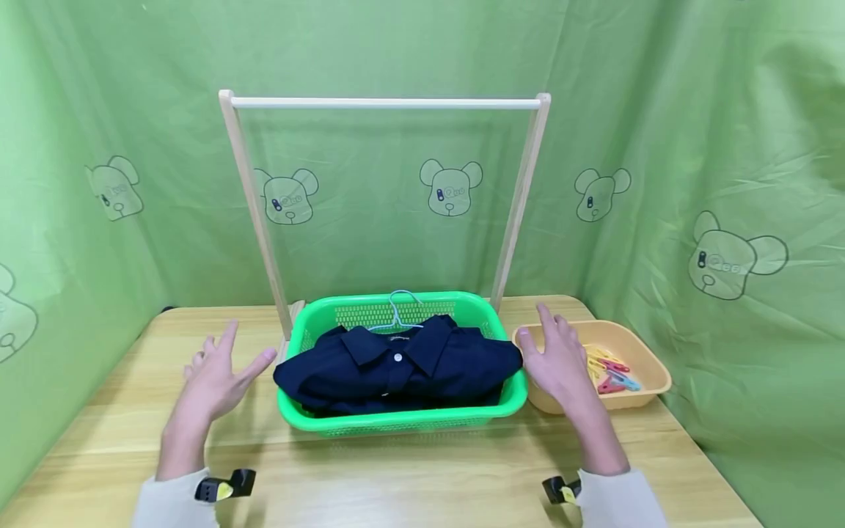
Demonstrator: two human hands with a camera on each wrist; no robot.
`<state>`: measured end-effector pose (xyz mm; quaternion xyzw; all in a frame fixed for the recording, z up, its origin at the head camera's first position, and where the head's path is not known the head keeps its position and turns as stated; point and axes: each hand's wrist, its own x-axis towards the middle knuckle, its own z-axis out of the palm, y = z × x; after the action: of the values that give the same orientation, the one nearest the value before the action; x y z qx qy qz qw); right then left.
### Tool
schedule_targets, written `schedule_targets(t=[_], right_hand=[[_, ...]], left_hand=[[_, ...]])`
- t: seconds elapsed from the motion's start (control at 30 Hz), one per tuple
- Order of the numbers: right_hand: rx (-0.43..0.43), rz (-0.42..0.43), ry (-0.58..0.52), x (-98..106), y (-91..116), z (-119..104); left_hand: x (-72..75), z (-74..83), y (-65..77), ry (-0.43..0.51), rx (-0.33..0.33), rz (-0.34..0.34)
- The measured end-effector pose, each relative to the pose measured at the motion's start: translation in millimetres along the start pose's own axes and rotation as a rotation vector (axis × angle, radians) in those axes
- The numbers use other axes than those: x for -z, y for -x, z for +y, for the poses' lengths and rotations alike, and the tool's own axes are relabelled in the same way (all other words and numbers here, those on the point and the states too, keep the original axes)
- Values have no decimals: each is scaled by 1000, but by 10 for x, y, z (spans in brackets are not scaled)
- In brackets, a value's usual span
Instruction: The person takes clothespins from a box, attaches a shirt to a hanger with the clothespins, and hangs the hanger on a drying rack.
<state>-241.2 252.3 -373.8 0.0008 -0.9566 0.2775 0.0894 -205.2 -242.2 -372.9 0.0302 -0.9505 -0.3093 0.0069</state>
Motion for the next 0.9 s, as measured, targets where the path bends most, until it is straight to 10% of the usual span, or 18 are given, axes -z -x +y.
schedule_targets(t=[0.9], right_hand=[[126,-65,-68,-229,97,-268]], left_hand=[[-232,391,28,-21,-146,-109]])
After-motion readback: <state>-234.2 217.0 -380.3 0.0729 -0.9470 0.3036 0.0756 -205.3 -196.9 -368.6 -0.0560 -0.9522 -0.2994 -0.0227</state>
